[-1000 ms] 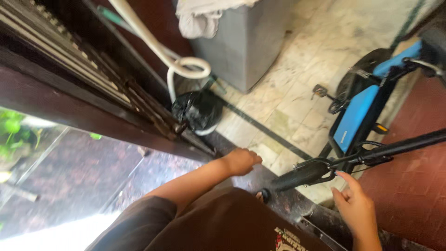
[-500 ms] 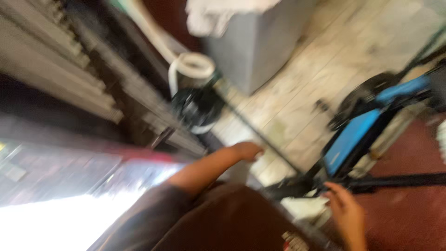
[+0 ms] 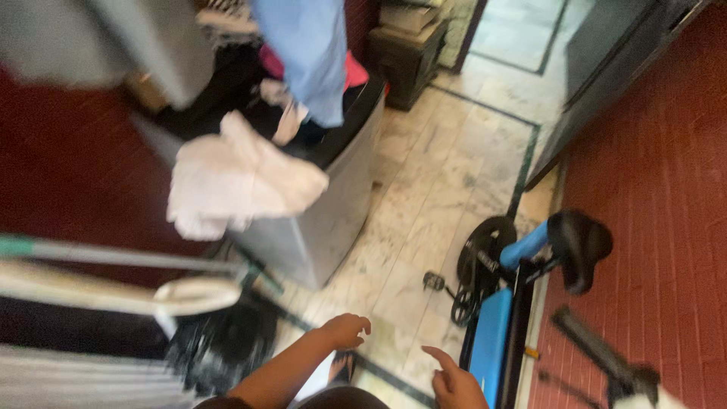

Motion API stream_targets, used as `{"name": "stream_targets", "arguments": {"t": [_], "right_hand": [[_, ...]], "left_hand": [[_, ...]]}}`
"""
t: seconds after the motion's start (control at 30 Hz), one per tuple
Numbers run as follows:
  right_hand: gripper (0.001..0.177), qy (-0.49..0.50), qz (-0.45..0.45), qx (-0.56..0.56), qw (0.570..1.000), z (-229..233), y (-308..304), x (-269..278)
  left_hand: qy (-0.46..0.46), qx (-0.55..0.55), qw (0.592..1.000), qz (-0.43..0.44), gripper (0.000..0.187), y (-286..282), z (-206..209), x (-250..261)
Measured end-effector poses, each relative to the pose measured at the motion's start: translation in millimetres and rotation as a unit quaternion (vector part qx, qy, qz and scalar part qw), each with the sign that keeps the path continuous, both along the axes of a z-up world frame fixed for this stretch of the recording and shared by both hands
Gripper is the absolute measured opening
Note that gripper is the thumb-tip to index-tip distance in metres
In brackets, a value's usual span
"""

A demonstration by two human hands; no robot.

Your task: The person cleans potted plants by picking off yellowed leaves, spraying the foliage with water from a spray bottle, and wiping the pot's exterior and leaves with a cloth.

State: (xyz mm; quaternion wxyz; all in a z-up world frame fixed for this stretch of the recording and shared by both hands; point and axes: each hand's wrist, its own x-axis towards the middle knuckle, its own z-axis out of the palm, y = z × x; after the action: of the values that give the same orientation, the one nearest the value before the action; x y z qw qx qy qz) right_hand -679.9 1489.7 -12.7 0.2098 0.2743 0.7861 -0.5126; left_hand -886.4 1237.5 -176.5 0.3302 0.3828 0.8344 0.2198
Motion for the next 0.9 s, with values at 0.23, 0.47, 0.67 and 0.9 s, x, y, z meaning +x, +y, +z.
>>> {"name": "stream_targets", "arguments": {"t": [0.23,0.47,0.67,0.9], "right_hand": [[0.045,0.184,0.072,0.185,0.963,79,-6,-172],[0.036,0.186,0.133,0.194,0.954,126,-24,-278],[0.04,0.293,0.298,-0.086,0.905,109,-62,-350],[0.042,0.201,0.562,-0.188,0.78,98,-154,-403]], "left_hand": [[-0.002,0.12,0.993,0.001,0.028,23,144,-109],[-0.095,0.231,0.962,0.106,0.031,3,246,-146],[-0.081,0.319,0.927,0.18,0.026,-44,225,-151],[-0.052,0.192,0.854,0.481,0.019,-125,228,-93]]}}
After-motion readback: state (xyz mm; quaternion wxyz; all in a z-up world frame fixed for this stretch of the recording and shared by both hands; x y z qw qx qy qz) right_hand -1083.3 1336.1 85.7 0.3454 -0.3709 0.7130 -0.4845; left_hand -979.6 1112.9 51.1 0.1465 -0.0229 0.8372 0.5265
